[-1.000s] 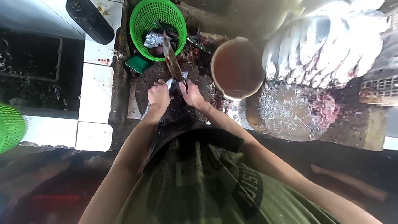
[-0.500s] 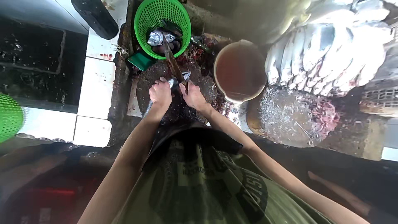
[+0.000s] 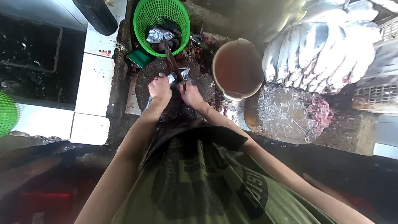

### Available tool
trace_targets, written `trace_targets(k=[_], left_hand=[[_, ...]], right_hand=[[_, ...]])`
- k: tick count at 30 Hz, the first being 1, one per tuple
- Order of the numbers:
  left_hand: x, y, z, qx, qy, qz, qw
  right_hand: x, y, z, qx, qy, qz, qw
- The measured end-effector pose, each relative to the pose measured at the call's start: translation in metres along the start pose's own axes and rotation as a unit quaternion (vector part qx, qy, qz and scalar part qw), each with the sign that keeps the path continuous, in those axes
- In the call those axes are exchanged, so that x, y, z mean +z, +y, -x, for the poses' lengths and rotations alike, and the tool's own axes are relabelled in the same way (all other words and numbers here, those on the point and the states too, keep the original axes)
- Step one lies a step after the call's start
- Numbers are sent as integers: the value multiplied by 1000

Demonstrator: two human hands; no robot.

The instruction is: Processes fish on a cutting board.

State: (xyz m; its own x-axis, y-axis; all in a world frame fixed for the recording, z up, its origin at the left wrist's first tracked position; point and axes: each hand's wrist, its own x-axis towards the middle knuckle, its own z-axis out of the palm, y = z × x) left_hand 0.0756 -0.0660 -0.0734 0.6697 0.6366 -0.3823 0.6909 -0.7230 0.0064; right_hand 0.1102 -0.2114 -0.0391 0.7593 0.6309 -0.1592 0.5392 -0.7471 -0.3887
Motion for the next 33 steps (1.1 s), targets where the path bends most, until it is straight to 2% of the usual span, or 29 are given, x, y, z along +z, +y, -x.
trace_targets(k=[1,2,3,5,7,9,12,14,20,24,28,31,33], left_hand=[[-1,0,-3,3,6,-3,1000],[-2,-2,-4,8,9,-5,1000],[0,-5,-1,19,11,-8,1000],[-4,-13,1,40,15,-8,999],[-6,-24,1,57,22,-24,998],[-3,-38,-6,80,33,-29,996],[-4,-55,-15,112,13,-19,993],[-11,-58,-22,123,-6,-11,992],[-16,-55,-26,153,-17,-40,987],[-22,-58,-23,173,-43,-24,984],[-25,-61,-25,182,-56,-35,981],[-14,-67,-44,181,-14,-14,983],[-16,-69,-57,170,-25,2,985]], right_hand=[[17,13,-17,12,-15,-57,998],[16,17,-31,47,-66,-105,991],[8,19,-34,76,-99,-135,983],[-18,21,-28,94,-103,-140,980],[-47,29,-16,75,-97,-81,989],[-72,44,-6,50,-138,7,989],[-91,61,12,16,-204,137,969],[-100,65,23,-19,-210,189,959],[-143,46,18,-85,-273,331,899],[-160,1,1,-99,-290,380,873],[-149,-30,-14,-100,-301,393,863],[-119,-15,-12,-53,-278,365,887],[-101,6,1,0,-246,353,903]])
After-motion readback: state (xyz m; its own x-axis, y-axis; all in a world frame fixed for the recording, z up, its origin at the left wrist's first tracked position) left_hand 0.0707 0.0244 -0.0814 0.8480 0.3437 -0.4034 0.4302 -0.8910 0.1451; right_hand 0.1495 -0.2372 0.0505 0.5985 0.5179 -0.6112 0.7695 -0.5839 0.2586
